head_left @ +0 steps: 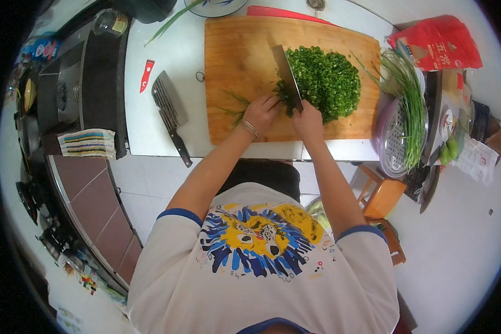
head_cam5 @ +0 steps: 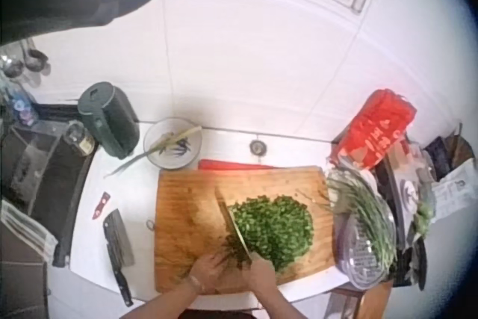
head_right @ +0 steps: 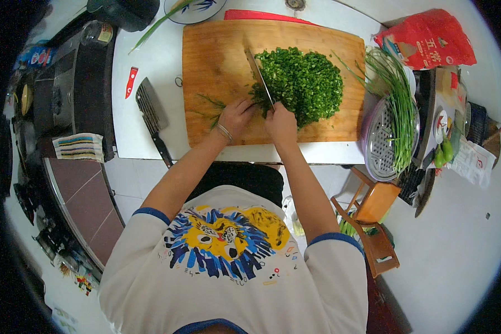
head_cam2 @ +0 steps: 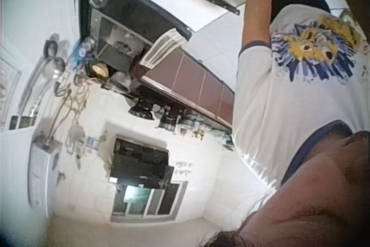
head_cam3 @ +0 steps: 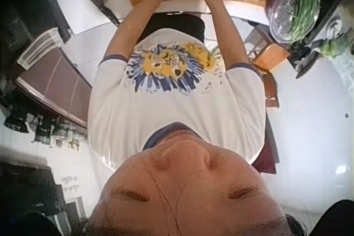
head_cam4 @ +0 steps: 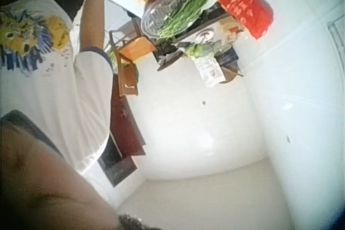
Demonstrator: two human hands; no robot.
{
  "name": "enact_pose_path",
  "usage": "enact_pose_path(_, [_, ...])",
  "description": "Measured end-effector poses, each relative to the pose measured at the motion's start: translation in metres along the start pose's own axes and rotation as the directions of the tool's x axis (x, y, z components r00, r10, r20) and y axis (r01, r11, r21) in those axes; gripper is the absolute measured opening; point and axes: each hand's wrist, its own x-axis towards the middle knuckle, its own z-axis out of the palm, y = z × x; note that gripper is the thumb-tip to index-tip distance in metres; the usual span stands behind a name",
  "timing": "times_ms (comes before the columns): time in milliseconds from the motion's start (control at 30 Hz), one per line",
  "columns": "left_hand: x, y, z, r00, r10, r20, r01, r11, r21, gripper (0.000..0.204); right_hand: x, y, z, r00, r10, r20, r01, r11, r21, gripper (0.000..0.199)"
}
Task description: The person chops green onions on a wooden cutting board using a large cleaver. They repeatedly gather bunches of green onions from a metal colander, place them on the board, and slice them into small pieces, accumulating a large pile of chopped vegetables.
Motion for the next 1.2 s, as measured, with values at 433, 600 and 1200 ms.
enact_pose_path(433, [0.002, -0.002, 0.004, 0.996, 0.054, -0.069, -0.050, 0.996, 0.067, 0.020, -0.020, -0.016, 0.001, 0.982, 0.135, 0.135, -0.100, 0.965, -0.241, 0.011])
enact_pose_path(600, [-0.005, -0.006, 0.004, 0.996, 0.067, -0.065, -0.062, 0.994, 0.087, 0.019, 0.004, -0.018, 0.012, 0.990, 0.082, 0.113, -0.062, 0.984, -0.165, 0.014])
enact_pose_path(1200, [-0.015, -0.008, 0.005, 0.998, -0.023, 0.066, 0.024, 1.000, -0.014, 0.028, -0.006, -0.017, 0.013, 0.985, 0.071, 0.157, -0.039, 0.979, -0.200, 0.013])
